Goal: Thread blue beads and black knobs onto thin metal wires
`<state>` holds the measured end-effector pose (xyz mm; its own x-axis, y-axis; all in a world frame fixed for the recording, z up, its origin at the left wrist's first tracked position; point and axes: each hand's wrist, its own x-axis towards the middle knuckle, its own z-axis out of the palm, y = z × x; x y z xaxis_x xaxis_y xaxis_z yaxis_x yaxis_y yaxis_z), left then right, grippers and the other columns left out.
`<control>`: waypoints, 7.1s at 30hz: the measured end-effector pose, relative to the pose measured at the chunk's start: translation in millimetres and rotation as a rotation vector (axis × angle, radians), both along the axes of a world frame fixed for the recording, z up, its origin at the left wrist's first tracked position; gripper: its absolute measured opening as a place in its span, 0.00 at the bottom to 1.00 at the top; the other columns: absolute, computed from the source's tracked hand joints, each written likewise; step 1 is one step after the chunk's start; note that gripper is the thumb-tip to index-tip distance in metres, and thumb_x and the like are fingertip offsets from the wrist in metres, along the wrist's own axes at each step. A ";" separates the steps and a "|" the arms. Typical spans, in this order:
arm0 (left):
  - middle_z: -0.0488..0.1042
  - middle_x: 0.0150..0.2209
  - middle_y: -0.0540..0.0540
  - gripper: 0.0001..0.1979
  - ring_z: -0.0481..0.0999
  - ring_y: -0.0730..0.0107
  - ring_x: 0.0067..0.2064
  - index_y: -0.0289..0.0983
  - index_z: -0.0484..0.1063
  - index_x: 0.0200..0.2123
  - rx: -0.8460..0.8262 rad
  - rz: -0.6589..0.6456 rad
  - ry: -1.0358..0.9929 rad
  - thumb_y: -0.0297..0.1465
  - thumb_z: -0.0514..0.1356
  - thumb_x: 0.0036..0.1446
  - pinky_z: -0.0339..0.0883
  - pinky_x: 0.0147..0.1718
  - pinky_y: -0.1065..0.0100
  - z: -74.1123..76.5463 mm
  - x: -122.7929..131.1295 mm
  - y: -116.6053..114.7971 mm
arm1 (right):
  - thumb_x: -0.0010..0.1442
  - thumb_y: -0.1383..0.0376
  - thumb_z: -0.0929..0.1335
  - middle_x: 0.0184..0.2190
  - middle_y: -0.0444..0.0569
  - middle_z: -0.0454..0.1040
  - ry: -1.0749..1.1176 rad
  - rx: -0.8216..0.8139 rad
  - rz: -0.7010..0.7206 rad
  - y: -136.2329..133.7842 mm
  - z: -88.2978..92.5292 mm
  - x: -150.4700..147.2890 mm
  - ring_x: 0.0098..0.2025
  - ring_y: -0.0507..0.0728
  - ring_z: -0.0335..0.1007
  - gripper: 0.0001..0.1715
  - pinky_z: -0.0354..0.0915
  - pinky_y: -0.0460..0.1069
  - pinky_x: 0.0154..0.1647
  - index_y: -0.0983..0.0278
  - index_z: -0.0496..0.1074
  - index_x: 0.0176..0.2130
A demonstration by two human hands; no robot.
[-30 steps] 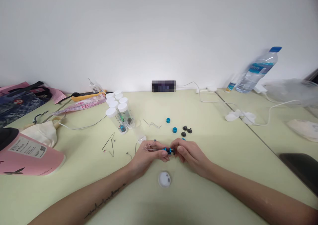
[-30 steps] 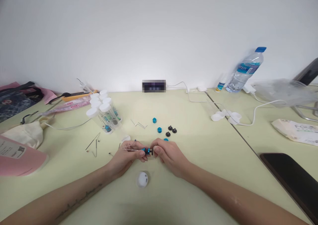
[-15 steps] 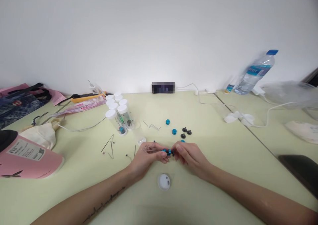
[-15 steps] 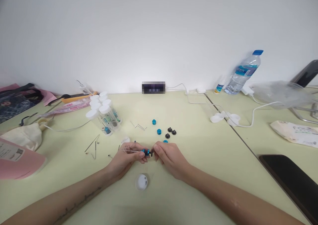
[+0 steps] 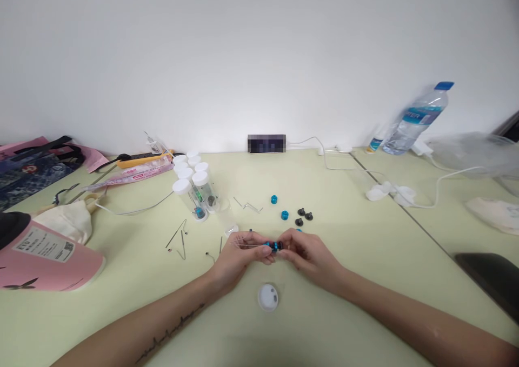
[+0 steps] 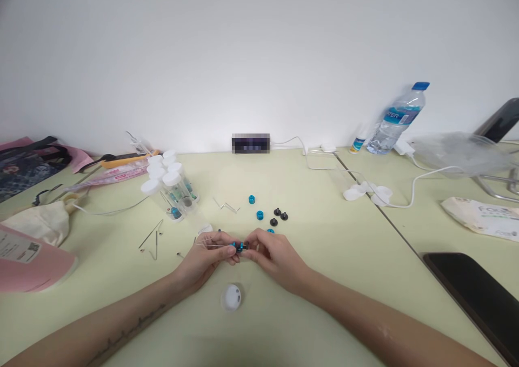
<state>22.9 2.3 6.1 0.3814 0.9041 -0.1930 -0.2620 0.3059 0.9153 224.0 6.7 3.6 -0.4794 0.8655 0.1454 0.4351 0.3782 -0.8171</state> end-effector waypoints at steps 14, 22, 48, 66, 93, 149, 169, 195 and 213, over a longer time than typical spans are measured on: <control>0.79 0.28 0.44 0.09 0.76 0.71 0.29 0.32 0.78 0.31 0.001 -0.046 -0.002 0.29 0.70 0.44 0.69 0.33 0.70 0.8 -0.1 0.3 | 0.67 0.58 0.58 0.21 0.42 0.68 -0.018 -0.055 0.050 0.3 0.3 0.9 0.22 0.50 0.62 0.19 0.56 0.44 0.24 0.63 0.65 0.28; 0.79 0.27 0.44 0.09 0.76 0.71 0.29 0.32 0.78 0.31 -0.019 -0.032 -0.004 0.30 0.69 0.44 0.69 0.34 0.70 0.4 -0.1 0.3 | 0.64 0.55 0.62 0.21 0.42 0.67 -0.002 -0.055 0.014 0.6 -0.1 0.5 0.22 0.50 0.60 0.17 0.55 0.44 0.23 0.63 0.66 0.29; 0.79 0.28 0.45 0.08 0.76 0.73 0.30 0.31 0.77 0.32 -0.012 -0.026 -0.038 0.28 0.68 0.47 0.68 0.33 0.73 -1.9 -1.0 1.7 | 0.65 0.57 0.61 0.19 0.40 0.62 -0.016 -0.035 -0.012 0.3 4.9 0.1 0.22 0.50 0.56 0.15 0.53 0.44 0.24 0.63 0.65 0.31; 0.78 0.26 0.46 0.08 0.76 0.74 0.28 0.31 0.76 0.31 0.011 0.010 -0.046 0.28 0.68 0.47 0.69 0.30 0.73 -1.8 -0.5 1.2 | 0.61 0.61 0.66 0.21 0.38 0.60 0.031 0.061 -0.002 -0.5 0.9 0.3 0.22 0.49 0.55 0.08 0.52 0.43 0.22 0.63 0.66 0.38; 0.78 0.26 0.46 0.09 0.76 0.72 0.28 0.32 0.74 0.31 0.023 -0.026 -0.025 0.29 0.68 0.47 0.69 0.31 0.71 -0.1 0.3 -0.1 | 0.62 0.56 0.65 0.20 0.39 0.61 0.020 -0.009 0.007 0.5 1.6 -0.1 0.22 0.49 0.54 0.13 0.52 0.44 0.22 0.63 0.66 0.33; 0.78 0.27 0.43 0.09 0.76 0.71 0.27 0.31 0.75 0.30 0.011 -0.057 -0.014 0.29 0.69 0.46 0.69 0.30 0.70 0.0 0.1 -0.6 | 0.68 0.53 0.54 0.21 0.43 0.67 0.009 0.005 0.092 2.0 2.0 1.6 0.23 0.50 0.60 0.27 0.56 0.44 0.26 0.64 0.66 0.27; 0.78 0.26 0.45 0.08 0.76 0.72 0.27 0.31 0.75 0.31 0.008 -0.053 -0.029 0.28 0.68 0.47 0.69 0.29 0.72 -2.1 -0.8 0.7 | 0.65 0.58 0.62 0.19 0.40 0.61 -0.010 0.008 0.062 1.6 0.5 0.7 0.22 0.49 0.55 0.17 0.52 0.43 0.23 0.64 0.66 0.28; 0.78 0.25 0.45 0.08 0.76 0.73 0.28 0.31 0.75 0.32 0.011 -0.006 -0.032 0.29 0.68 0.48 0.68 0.31 0.73 -3.0 0.0 0.7 | 0.61 0.61 0.67 0.27 0.41 0.63 0.059 0.028 0.011 -0.5 0.8 -0.3 0.22 0.47 0.55 0.08 0.54 0.43 0.21 0.63 0.65 0.38; 0.77 0.25 0.46 0.09 0.75 0.73 0.27 0.31 0.75 0.31 0.016 0.033 -0.013 0.30 0.68 0.47 0.68 0.30 0.72 -0.4 3.7 -0.2 | 0.65 0.56 0.62 0.22 0.41 0.64 -0.022 0.029 0.017 0.0 3.9 -0.2 0.23 0.49 0.57 0.15 0.54 0.44 0.24 0.64 0.69 0.36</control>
